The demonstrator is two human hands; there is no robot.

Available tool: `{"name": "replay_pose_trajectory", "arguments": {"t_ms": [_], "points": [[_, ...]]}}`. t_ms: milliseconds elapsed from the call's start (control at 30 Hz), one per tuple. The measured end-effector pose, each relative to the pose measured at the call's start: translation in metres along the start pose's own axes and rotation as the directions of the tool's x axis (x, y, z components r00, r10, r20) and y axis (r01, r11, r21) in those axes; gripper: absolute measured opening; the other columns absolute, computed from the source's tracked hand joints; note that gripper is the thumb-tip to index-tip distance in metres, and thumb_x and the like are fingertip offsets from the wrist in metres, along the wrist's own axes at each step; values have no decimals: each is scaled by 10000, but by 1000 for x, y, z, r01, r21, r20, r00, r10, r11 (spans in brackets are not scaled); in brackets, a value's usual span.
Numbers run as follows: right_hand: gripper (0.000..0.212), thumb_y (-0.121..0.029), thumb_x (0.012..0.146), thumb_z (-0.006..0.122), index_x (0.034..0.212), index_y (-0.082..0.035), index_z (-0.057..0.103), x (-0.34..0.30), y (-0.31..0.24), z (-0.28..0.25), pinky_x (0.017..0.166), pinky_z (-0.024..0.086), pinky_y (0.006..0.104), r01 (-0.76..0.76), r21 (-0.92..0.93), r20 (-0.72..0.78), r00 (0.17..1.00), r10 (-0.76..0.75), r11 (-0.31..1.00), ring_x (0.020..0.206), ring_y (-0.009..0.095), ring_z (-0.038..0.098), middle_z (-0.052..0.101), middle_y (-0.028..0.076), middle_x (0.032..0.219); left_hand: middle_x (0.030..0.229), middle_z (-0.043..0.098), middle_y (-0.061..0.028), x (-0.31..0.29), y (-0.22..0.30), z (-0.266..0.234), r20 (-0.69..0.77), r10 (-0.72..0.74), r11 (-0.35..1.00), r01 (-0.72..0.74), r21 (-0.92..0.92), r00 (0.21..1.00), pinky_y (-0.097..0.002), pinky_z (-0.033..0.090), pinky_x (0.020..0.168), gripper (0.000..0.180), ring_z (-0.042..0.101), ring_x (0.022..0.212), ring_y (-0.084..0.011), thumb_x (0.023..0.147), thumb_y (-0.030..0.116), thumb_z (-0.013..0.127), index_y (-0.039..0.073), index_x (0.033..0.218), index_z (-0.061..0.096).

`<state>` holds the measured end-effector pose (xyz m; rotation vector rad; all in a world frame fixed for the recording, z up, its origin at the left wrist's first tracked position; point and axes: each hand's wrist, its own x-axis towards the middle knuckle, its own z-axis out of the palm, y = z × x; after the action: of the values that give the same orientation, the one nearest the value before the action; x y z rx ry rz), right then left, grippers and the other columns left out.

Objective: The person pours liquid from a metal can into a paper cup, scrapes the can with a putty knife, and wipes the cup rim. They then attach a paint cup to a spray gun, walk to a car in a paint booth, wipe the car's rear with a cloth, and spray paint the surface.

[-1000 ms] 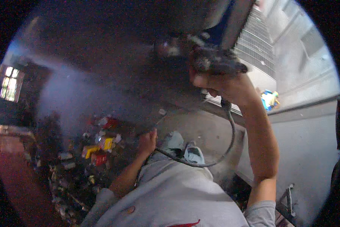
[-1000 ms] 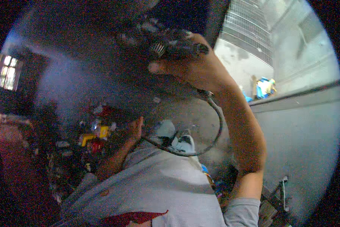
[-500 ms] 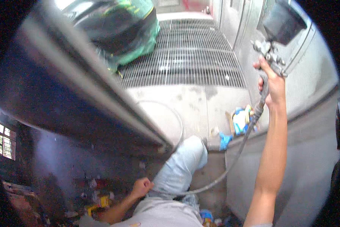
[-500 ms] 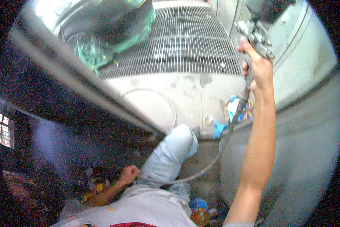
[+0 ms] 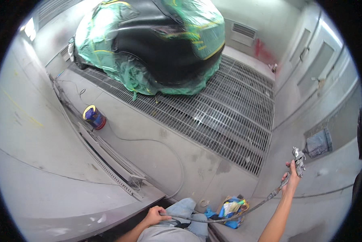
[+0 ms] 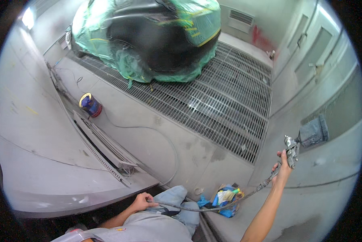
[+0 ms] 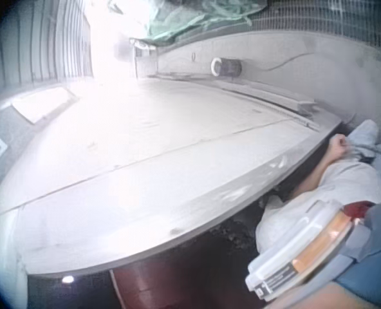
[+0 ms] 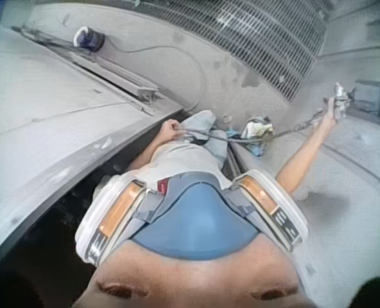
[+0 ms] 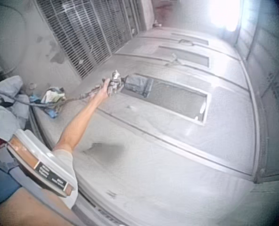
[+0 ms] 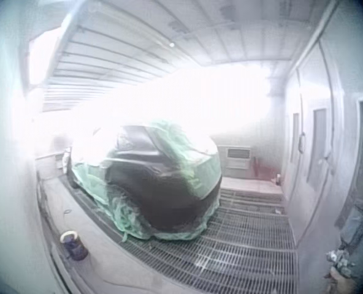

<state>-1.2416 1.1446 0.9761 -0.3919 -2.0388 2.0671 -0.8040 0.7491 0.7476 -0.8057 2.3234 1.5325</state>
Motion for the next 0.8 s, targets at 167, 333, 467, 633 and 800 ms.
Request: {"name": "replay_pose_trajectory", "arguments": {"t_ms": [167, 333, 467, 633, 800], "points": [[234, -266, 919, 766, 1040, -91, 668, 19, -47, 25, 387, 361, 247, 92, -60, 127, 988, -84, 994, 457, 88, 483, 691, 39, 898, 880, 640, -129, 66, 90, -5, -324, 190, 981, -192, 26, 927, -386, 515, 735, 470, 623, 832, -283, 693, 409, 921, 37, 883, 706], [225, -237, 914, 761, 1001, -51, 669, 74, -75, 63, 380, 368, 258, 129, -131, 328, 941, -80, 983, 447, 99, 502, 694, 49, 872, 878, 617, -102, 152, 227, -52, -560, 444, 875, -472, 105, 700, -367, 499, 745, 423, 606, 836, -267, 685, 321, 932, 51, 893, 682], [234, -256, 923, 752, 1020, -63, 661, 133, -66, 86, 373, 368, 261, 153, -103, 414, 905, -97, 983, 449, 110, 502, 710, 68, 905, 938, 613, -88, 218, 355, -97, -610, 619, 717, -674, 180, 496, -374, 515, 762, 391, 618, 894, -257, 689, 263, 927, 58, 920, 688], [226, -214, 976, 685, 1091, -21, 679, 228, -61, 106, 372, 367, 243, 150, 37, 451, 880, -151, 988, 459, 106, 499, 710, 91, 915, 932, 592, -66, 281, 548, -126, -541, 764, 568, -765, 304, 352, -341, 509, 772, 353, 608, 882, -219, 670, 242, 938, 69, 895, 727], [314, -278, 1035, 608, 1265, -66, 638, 332, -98, 97, 391, 355, 226, 109, 25, 406, 907, -110, 994, 500, 73, 459, 690, 40, 984, 950, 582, -80, 319, 727, -105, -432, 895, 320, -835, 447, 111, -364, 516, 795, 380, 608, 897, -250, 651, 251, 937, 60, 911, 735]]}}
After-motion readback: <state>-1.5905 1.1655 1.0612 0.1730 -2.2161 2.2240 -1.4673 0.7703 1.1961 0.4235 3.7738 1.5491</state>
